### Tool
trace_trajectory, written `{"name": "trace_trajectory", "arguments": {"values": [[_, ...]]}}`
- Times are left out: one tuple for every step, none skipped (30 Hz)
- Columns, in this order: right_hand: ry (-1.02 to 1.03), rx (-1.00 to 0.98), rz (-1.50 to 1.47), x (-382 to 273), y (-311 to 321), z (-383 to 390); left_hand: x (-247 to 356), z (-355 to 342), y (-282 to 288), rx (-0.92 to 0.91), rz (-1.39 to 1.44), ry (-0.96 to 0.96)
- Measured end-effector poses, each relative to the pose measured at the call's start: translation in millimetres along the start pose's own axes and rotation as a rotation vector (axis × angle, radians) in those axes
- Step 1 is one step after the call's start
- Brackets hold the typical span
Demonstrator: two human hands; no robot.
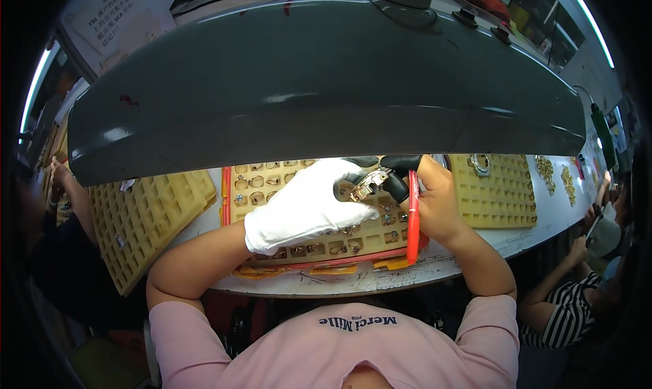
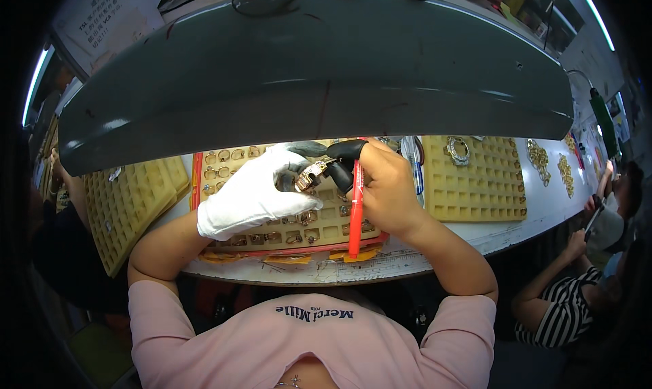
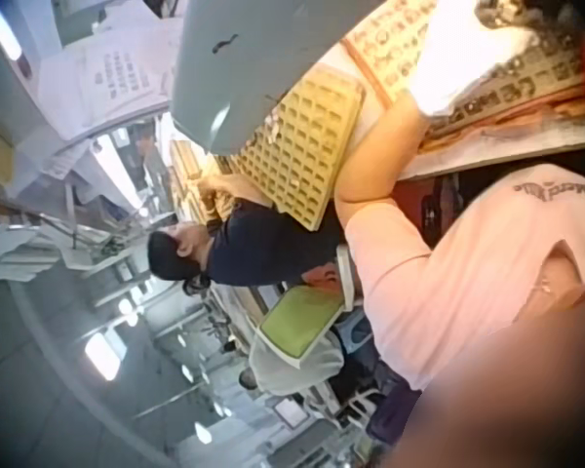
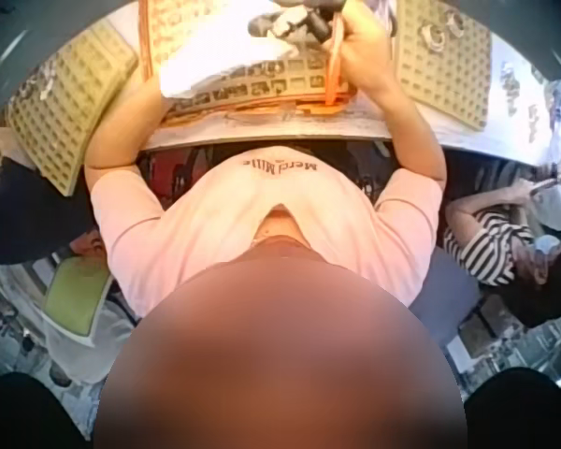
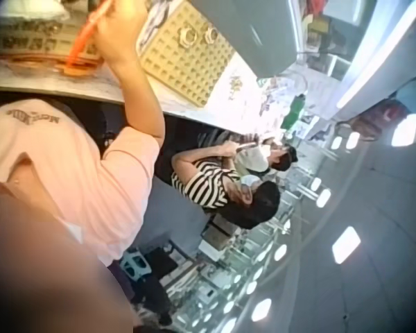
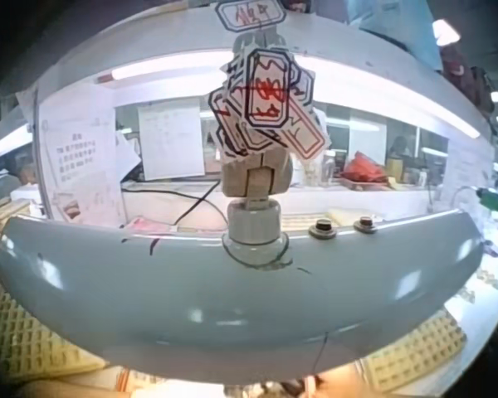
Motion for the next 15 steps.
{"name": "trace_trajectory", "arguments": {"values": [[-0.034,-0.005,-0.019,0.2,-0.1,0.3,-0.5,0.0,-0.7,0.018,-0.021,-0.008],[-0.09,-0.007,-0.058,-3.8,-0.7,-0.4,1.8,-0.7,0.1,-0.017,0.038,0.013],[-0.094,-0.003,-0.086,-0.9,-0.8,1.2,1.3,-1.0,-0.7,-0.011,0.027,0.006],[-0.135,-0.022,-0.062,0.1,0.2,2.5,1.0,-1.3,-1.4,-0.004,0.017,-0.002],[-0.201,-0.048,-0.098,2.4,-0.1,4.2,1.8,-0.9,0.0,-0.025,0.038,0.029],[-0.178,-0.031,-0.09,-0.7,-0.4,3.0,0.0,-1.1,-1.4,-0.001,0.03,-0.003],[-0.205,-0.049,-0.094,-0.2,-0.2,3.1,-0.2,-1.4,-2.5,0.023,0.022,-0.035],[-0.264,-0.054,-0.154,2.6,-1.6,4.9,0.4,-0.6,-1.3,-0.011,0.036,0.01],[-0.263,-0.067,-0.142,1.9,-0.2,4.4,-0.6,-0.3,-1.1,-0.01,0.036,0.01],[-0.24,-0.06,-0.14,2.8,-1.1,4.4,-2.2,-0.1,-1.4,-0.008,0.027,0.001],[-0.253,-0.058,-0.154,3.1,-1.5,5.0,-3.2,0.2,-1.7,-0.006,0.018,-0.007],[-0.228,-0.044,-0.135,2.2,-1.2,4.5,-3.1,0.0,-3.0,0.008,0.051,0.006],[-0.177,-0.034,-0.08,2.0,-0.6,4.2,-2.8,-0.3,-4.1,0.022,0.084,0.019],[-0.126,-0.024,-0.026,2.1,0.2,3.9,-1.4,0.1,-3.6,-0.07,0.215,0.136],[-0.043,-0.021,0.029,1.3,2.0,2.4,-1.9,0.1,-3.9,-0.069,0.215,0.137]]}}
Point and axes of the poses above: each hand's wrist, its own z-axis away from the middle knuckle, its own y-axis out of the back of the hand, x = y × z, the point moved 3 cm from there along -z, towards the middle knuckle, and after that the axes turned 13 degrees about x, right-handed, at the moved point
